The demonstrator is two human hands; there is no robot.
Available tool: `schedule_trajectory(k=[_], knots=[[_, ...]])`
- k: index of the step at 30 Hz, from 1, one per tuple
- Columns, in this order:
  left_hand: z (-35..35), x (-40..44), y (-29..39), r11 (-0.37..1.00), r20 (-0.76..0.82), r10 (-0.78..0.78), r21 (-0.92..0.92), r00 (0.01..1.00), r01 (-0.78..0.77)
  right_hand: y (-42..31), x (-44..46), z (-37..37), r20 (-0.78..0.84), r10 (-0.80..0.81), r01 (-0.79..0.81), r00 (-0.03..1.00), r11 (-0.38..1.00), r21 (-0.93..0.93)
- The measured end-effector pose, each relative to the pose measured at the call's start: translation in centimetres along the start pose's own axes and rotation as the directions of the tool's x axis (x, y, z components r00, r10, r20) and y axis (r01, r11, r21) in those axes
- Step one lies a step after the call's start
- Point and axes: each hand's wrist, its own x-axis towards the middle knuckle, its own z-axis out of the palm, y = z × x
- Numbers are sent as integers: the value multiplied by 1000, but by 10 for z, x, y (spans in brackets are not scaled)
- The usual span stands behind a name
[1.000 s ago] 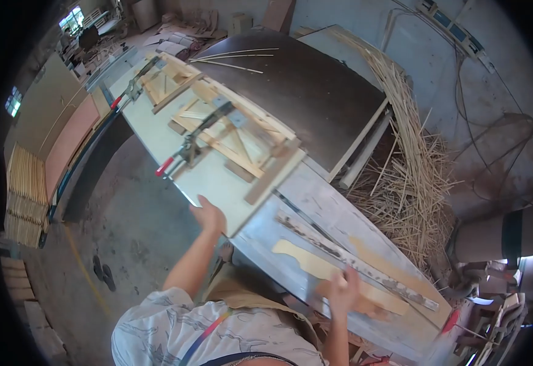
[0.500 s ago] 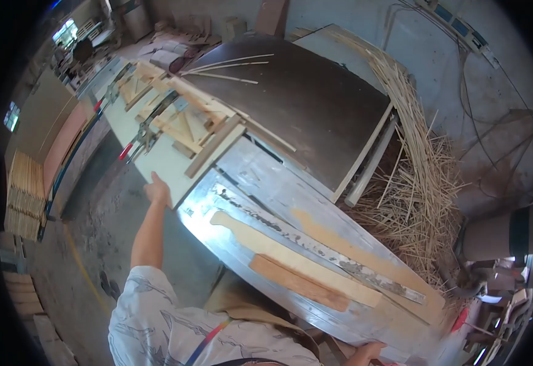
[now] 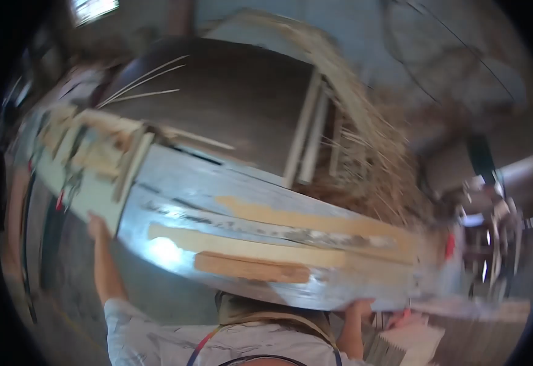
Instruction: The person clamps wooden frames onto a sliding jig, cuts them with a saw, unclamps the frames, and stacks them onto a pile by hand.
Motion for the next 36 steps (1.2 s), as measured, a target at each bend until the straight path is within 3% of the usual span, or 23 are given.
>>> schedule_trajectory(k=[2, 3, 4, 5, 6, 7, 8, 10, 12, 15, 18, 21, 25, 26, 27, 28, 29, 30, 31, 32, 34, 35, 36], knots=[[6, 23, -15, 995, 150, 91, -48, 984, -84, -61, -69, -31, -111, 86, -110, 990, 966, -234], [18, 50, -37, 954, 166, 289, 26, 943, -297, -51, -57, -28, -32, 19, -28, 999, 945, -325], [22, 55, -46, 857, 174, 483, 105, 858, -504, -10, -18, -6, -96, -124, 70, 988, 898, -434], [13, 28, -36, 719, 175, 649, 177, 740, -672, -25, -30, -17, -142, -64, 19, 988, 955, -297], [16, 27, -41, 803, 205, 510, 235, 836, -548, -49, -34, -37, -54, -15, -10, 998, 901, -433], [8, 7, -30, 857, 228, 355, 307, 906, -413, -53, -34, -43, -153, -2, -43, 988, 956, -289], [0, -26, -23, 860, 118, 437, 235, 891, -453, -65, -46, -46, -238, 6, -43, 971, 988, -149], [0, -155, 11, 733, 37, 678, 46, 734, -679, -87, -48, -64, -250, 83, -79, 965, 997, 23], [1, -285, 34, 590, 107, 806, -81, 582, -803, -96, -28, -69, -242, 115, -112, 963, 993, 27], [9, -427, 36, 473, 332, 858, -211, 392, -856, -84, 20, -70, -239, 121, -123, 963, 992, 6], [5, -509, 24, 440, 526, 803, -205, 281, -874, -72, 82, -76, -181, 155, -158, 971, 987, -2], [-3, -548, 19, 447, 649, 695, -54, 309, -893, -70, 151, -78, -215, 95, -97, 972, 995, 1], [-19, -551, 27, 446, 690, 492, 324, 531, -834, -98, 229, -111, -308, 34, -58, 951, 996, -72], [-26, -549, 32, 417, 668, 437, 443, 602, -794, -95, 264, -119, -239, 118, -157, 964, 976, -150], [-37, -547, 36, 342, 640, 372, 579, 673, -740, -90, 298, -127, -159, 196, -230, 968, 944, -235], [-49, -549, 40, 186, 611, 303, 714, 731, -674, -76, 339, -116, -265, 183, -233, 947, 957, -173], [-63, -557, 37, -69, 593, 226, 801, 773, -594, -78, 366, -113, -234, 154, -204, 960, 956, -211], [-75, -569, 27, -331, 616, 137, 766, 775, -551, -81, 388, -120, -196, 93, -147, 976, 949, -281], [-32, -496, -35, -539, 757, 275, 632, 593, -557, -89, 406, -128, -174, 30, -91, 984, 932, -352], [-28, -536, -29, -555, 754, 174, 606, 633, -569, -91, 427, -140, -162, -38, -37, 986, 899, -436], [-5, -586, -72, -217, 718, 184, 696, 672, -684, -111, 489, -163, -195, -242, 50, 951, 739, -672], [-5, -621, -91, 647, 713, 7, 532, 701, -547, -132, 516, -160, -239, -379, 70, 894, 645, -761], [-5, -649, -101, 990, 443, -30, 139, 896, -36, -158, 530, -158, -277, -537, 169, 797, 638, -751]])
